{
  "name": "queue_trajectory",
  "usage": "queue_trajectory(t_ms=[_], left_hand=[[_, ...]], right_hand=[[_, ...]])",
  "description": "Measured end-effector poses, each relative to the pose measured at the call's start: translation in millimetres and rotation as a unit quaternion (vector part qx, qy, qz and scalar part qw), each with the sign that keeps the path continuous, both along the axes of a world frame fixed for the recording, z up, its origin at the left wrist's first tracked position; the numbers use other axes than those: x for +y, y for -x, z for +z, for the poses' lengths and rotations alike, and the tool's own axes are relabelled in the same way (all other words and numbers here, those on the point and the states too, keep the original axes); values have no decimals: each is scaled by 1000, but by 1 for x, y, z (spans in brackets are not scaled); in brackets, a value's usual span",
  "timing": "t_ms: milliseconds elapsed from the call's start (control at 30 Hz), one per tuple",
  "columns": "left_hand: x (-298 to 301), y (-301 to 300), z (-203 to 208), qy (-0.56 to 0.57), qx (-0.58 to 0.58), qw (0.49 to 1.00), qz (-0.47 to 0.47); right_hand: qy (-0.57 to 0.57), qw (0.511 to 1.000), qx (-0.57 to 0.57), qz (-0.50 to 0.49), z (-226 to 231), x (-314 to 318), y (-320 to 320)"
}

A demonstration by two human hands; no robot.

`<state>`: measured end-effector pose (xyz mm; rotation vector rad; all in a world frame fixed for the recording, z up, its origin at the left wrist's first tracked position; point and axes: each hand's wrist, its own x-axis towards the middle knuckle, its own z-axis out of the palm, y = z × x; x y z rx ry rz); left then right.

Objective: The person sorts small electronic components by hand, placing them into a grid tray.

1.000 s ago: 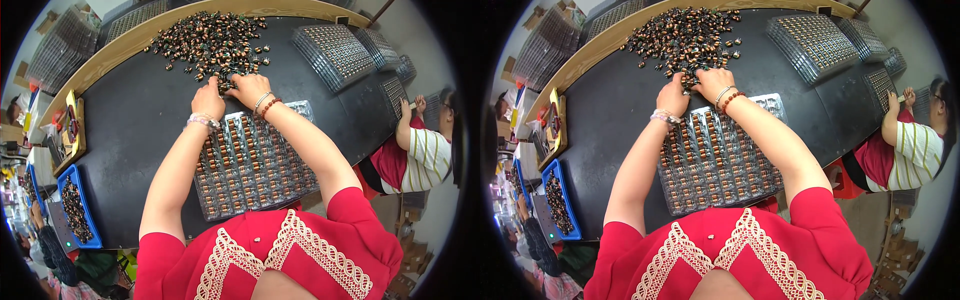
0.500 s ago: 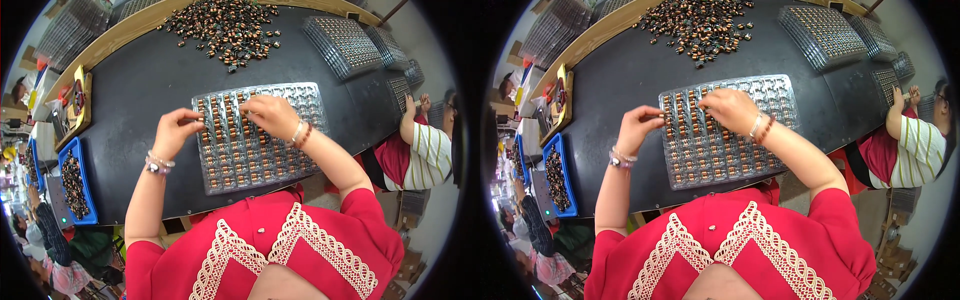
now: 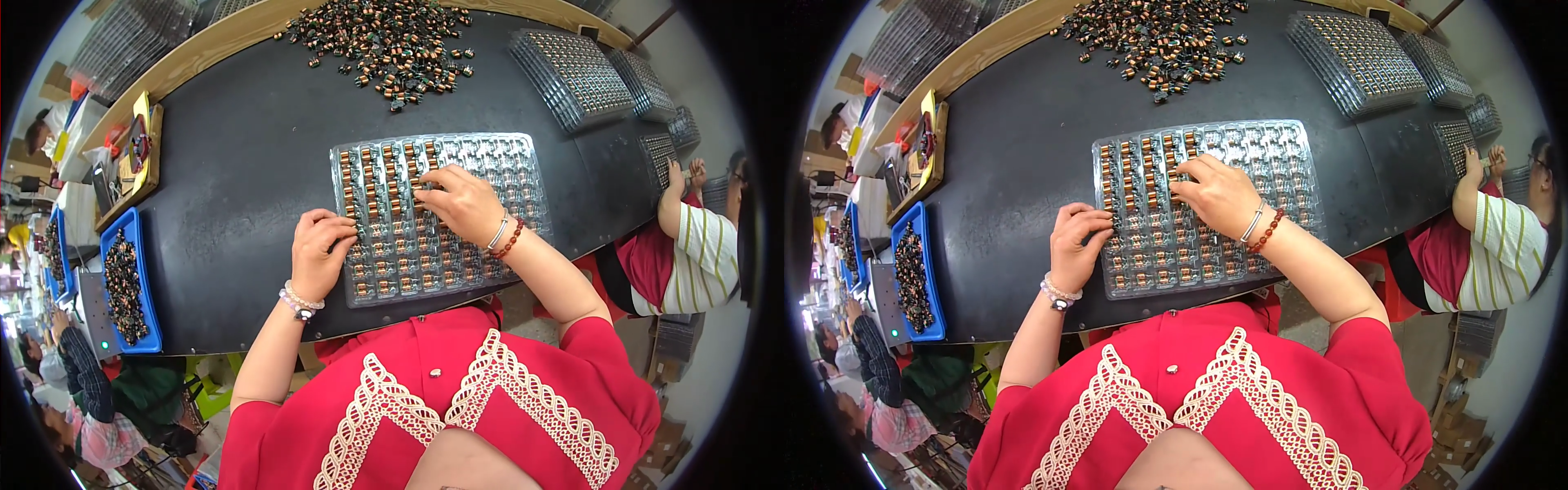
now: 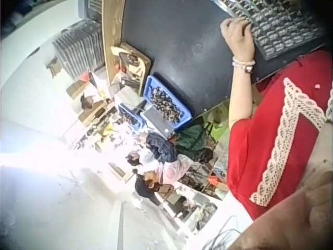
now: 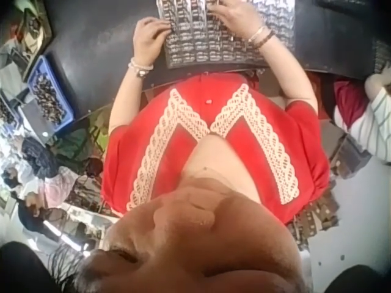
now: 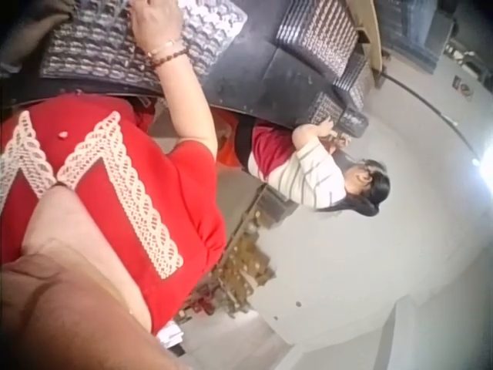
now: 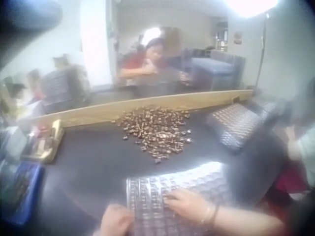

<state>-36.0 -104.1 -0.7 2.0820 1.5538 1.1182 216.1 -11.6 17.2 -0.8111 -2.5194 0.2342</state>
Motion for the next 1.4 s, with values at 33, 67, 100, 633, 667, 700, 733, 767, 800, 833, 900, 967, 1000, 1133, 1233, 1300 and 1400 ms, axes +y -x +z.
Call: queue_trajectory(t_ms=[33,67,100,633,667,700,733,767,800,833,900,967,1000,1133,1233,1300,1400], left_hand=[[0,-1,3,1,-1,1000,-2],[1,-2,7,-26,73,997,-16],[1,-3,12,-54,146,987,-28],[8,-8,28,-15,150,988,-24],[21,-8,30,-18,150,988,-26],[38,-9,31,-29,128,991,-7],[55,-10,34,-41,106,993,14],[75,-13,34,-26,105,994,11],[97,-17,31,-13,103,995,9],[119,-23,26,-21,120,993,13],[153,-37,14,-28,134,990,19],[179,-51,6,-12,158,985,73],[188,-57,5,-13,154,986,66],[210,-67,-3,110,259,957,73],[211,-59,-4,64,124,990,30],[211,-50,-3,42,38,998,19],[189,-39,11,64,-28,997,44]], right_hand=[[1,1000,-1,-2,-1,0,0],[4,1000,3,-4,-1,0,-1],[5,1000,8,-4,-2,0,-2],[2,1000,11,25,-1,-21,-8],[-43,998,-7,35,-3,-20,-9],[-69,995,-56,49,0,-22,-9],[-96,988,-102,64,4,-26,-10],[-100,987,-104,69,4,-26,-10],[-104,987,-105,67,4,-26,-9],[-84,988,-110,73,4,-26,-9],[-39,989,-118,85,11,-26,-8],[-38,984,-144,99,15,-26,-6],[-33,979,-168,114,15,-24,-8],[-73,986,-80,125,5,-15,-13],[-107,983,-77,130,4,-14,-12],[-101,980,-84,150,1,-8,-13],[-2,985,-75,154,8,-4,-7]])
